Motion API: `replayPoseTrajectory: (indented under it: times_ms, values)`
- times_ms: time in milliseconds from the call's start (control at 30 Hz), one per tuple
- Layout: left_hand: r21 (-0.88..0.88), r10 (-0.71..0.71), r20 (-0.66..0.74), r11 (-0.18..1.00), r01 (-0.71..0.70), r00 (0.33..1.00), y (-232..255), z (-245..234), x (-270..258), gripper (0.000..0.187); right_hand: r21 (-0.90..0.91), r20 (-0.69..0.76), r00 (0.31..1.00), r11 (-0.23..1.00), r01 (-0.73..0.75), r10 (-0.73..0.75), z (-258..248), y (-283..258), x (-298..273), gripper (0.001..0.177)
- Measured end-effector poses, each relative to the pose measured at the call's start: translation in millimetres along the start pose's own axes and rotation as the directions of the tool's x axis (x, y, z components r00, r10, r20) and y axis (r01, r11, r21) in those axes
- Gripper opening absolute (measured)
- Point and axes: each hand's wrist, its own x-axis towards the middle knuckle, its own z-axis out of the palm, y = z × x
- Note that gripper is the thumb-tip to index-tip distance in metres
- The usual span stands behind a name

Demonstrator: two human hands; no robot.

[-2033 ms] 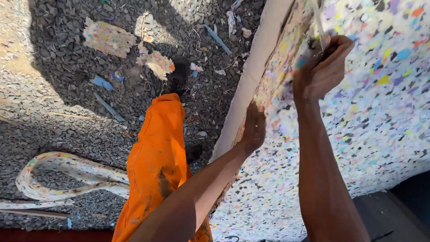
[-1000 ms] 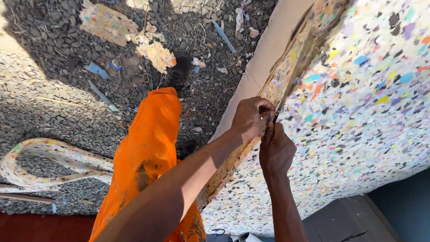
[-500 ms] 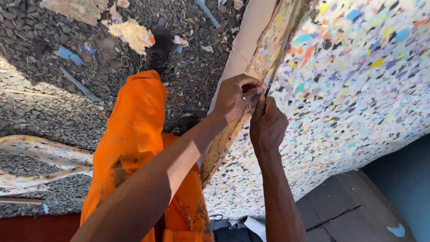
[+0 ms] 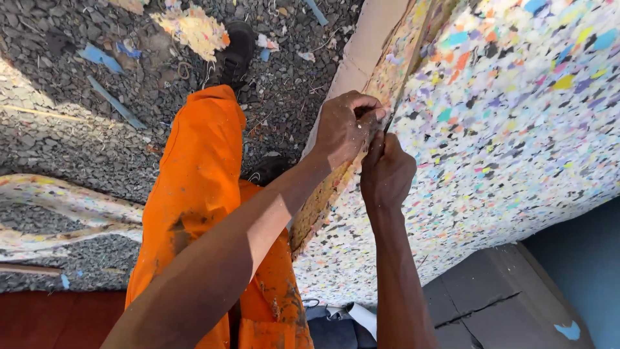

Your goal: The person uses a long metal blade to cut a large, multicolored block of compressed foam or insulation material. They slice along the edge of the block, separating a long strip from the main piece and then cutting that strip into smaller sections.

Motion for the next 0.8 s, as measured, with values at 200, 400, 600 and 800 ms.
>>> replayPoseTrajectory:
  times_ms: [200, 400, 600, 800]
  values:
    - [0.053, -0.033, 0.053, 0.998, 0.03, 0.998, -28.9, 0.2, -1.6, 0.007, -0.034, 0.153, 0.965, 0.977, -0.208, 0.211, 10.7, -5.3, -134.4, 0.052]
    - [0.018, -0.066, -0.016, 0.998, 0.067, 0.998, -5.7, 0.0, -2.3, 0.001, -0.259, 0.08, 0.978, 0.944, 0.206, -0.192, 23.3, 30.3, 1.4, 0.047]
    - [0.09, -0.111, -0.004, 0.99, 0.111, 0.994, -13.0, -21.7, 9.3, 0.003, -0.429, 0.355, 0.919, 0.843, 0.325, -0.174, 31.4, 38.4, -164.5, 0.037]
    - [0.044, -0.143, -0.033, 0.989, 0.144, 0.989, -40.9, -17.0, 1.5, 0.009, -0.138, 0.084, 0.996, 0.989, 0.049, -0.038, 13.2, 3.5, -21.0, 0.048]
